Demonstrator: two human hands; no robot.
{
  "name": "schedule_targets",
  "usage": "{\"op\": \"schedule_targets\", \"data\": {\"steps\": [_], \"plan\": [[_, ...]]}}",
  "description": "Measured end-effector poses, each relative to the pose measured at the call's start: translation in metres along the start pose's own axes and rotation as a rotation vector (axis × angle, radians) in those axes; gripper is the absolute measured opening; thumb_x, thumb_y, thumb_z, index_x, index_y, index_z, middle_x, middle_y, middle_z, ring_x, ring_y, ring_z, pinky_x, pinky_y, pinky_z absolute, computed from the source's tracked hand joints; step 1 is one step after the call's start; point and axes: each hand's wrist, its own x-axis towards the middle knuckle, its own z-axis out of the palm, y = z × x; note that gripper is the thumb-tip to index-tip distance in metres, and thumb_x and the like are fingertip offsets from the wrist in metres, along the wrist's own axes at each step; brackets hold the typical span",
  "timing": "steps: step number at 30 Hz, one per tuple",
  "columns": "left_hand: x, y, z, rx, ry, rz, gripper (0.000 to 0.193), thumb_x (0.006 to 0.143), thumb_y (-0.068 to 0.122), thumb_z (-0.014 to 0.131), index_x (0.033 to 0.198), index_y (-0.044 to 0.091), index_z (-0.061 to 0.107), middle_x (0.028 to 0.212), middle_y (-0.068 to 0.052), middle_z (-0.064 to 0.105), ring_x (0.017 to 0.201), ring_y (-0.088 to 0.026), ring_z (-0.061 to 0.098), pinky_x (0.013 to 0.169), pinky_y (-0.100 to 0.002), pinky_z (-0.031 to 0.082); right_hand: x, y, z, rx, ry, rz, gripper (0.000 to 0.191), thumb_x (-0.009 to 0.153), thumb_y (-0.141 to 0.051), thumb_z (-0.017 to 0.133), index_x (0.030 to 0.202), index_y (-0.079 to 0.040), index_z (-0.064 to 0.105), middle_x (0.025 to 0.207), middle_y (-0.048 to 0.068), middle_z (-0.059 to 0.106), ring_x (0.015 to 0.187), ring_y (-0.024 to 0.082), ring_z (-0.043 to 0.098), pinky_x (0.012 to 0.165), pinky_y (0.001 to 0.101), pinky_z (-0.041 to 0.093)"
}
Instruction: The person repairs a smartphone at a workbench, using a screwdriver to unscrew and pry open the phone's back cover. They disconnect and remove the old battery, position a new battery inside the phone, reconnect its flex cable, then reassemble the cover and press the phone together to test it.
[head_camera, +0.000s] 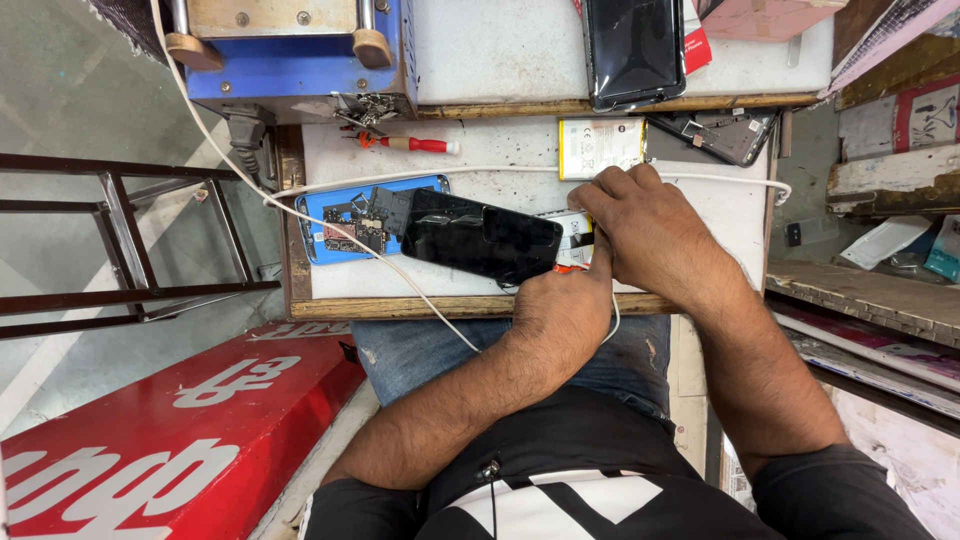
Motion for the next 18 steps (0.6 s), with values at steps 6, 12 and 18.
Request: {"op": "schedule_targets", "data": {"steps": [6,12,18], "plan": [[0.0009,0.0008,-0.0029,0.001,-0.001,-0.001,0.064,0.091,0.010,0.062,0.147,-0.011,0.039,0.059,-0.009,0.069,0.050,-0.021,0.072,0.039,-0.036,0.058,0.0004,0.0016,0.0016,0.002,-0.005,0.005,0.060,0.069,-0.020,0.089,0.124,-0.011,0.067,0.112,0.009,0.066,0.099,0.028,0.059,0.077,0.0420,0.056],[0.0016,0.0019,-0.0043,0.005,-0.064,-0.006,0.065,0.093,0.011,0.060,0.148,-0.011,0.036,0.060,-0.010,0.070,0.050,-0.020,0.073,0.039,-0.036,0.059,-0.0003,0.0032,0.0027,-0.023,-0.004,-0.005,0.060,0.069,-0.015,0.087,0.125,-0.012,0.067,0.116,0.009,0.066,0.099,0.027,0.060,0.078,0.0418,0.057],[0.0016,0.0007,0.0004,0.006,0.016,0.007,0.063,0.092,0.011,0.062,0.147,-0.011,0.040,0.060,-0.009,0.070,0.051,-0.021,0.072,0.041,-0.036,0.059,0.0003,0.0027,0.0017,-0.021,-0.014,-0.001,0.060,0.069,-0.017,0.088,0.125,-0.011,0.067,0.115,0.010,0.065,0.099,0.028,0.060,0.077,0.0421,0.056]]}}
